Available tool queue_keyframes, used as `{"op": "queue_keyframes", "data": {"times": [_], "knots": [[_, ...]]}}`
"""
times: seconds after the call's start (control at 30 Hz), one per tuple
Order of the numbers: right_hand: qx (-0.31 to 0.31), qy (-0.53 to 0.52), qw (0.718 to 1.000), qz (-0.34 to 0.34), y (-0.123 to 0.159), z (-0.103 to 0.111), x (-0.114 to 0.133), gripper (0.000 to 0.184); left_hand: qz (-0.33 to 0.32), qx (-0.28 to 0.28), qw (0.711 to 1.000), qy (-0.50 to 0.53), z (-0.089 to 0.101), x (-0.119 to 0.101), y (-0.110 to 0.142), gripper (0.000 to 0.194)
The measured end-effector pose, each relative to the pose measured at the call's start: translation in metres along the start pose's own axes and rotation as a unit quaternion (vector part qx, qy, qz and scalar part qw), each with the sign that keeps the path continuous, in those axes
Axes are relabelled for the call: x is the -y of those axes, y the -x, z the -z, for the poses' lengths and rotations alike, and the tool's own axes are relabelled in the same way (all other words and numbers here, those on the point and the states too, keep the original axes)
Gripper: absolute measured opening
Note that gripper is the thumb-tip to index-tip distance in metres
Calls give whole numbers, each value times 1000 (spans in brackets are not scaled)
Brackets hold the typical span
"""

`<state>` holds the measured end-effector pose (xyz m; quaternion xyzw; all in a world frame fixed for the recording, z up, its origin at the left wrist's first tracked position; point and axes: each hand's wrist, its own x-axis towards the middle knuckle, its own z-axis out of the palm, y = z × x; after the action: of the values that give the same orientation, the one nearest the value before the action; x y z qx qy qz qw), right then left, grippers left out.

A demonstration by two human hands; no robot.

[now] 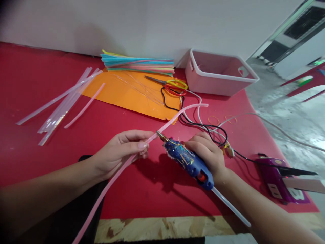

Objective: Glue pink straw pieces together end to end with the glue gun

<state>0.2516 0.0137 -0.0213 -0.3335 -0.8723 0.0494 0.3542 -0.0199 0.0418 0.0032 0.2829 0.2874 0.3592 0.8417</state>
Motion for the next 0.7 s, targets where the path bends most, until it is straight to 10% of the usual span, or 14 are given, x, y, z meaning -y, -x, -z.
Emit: {"op": "queue_keyframes", "data": {"times": [0.7], "knots": [[-6,51,999,12,-4,0,1,24,-7,5,1000,-12,2,0,0,21]]}}
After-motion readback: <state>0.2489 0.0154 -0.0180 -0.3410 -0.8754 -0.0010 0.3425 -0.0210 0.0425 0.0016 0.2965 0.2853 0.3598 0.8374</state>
